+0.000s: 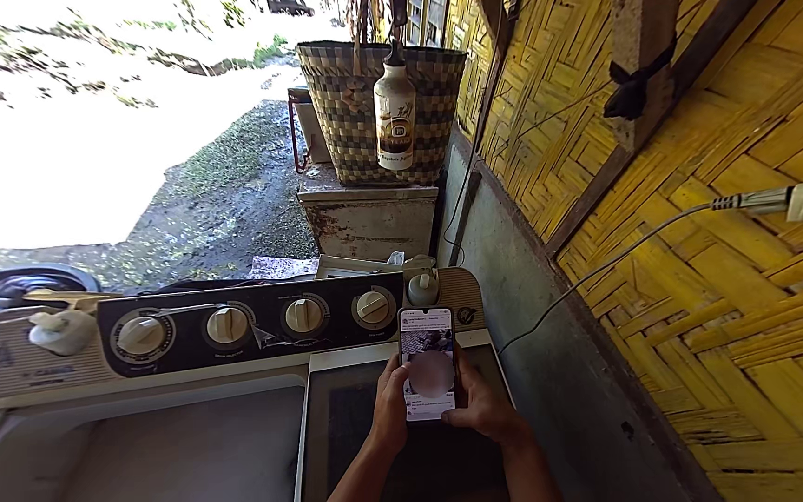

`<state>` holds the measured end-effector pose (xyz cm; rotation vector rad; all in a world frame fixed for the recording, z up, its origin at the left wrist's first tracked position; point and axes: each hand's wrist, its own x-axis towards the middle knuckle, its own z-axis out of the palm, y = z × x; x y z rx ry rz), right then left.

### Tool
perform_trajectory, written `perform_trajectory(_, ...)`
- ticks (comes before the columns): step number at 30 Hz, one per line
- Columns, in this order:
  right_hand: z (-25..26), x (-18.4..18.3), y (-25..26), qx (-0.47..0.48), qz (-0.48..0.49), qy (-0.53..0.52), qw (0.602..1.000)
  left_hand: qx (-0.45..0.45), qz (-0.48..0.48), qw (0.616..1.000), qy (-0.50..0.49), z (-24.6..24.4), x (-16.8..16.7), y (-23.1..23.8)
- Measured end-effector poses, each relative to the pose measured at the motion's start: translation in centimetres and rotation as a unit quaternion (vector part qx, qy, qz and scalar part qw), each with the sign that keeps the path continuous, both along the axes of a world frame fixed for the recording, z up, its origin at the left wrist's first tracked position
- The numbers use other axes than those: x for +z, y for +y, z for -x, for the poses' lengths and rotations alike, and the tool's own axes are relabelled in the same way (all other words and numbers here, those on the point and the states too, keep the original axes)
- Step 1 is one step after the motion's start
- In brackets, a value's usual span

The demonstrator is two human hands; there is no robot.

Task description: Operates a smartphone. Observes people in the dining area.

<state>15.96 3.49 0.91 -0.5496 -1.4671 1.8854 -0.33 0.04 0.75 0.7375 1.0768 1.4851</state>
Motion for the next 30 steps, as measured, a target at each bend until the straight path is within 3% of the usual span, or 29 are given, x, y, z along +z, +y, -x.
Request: perform_trajectory(30,-0.05,-0.02,-0.04,0.004,0.003,0.009,1.0,0.001,0.003,1.0,0.007,-0.02,0.02,-0.1)
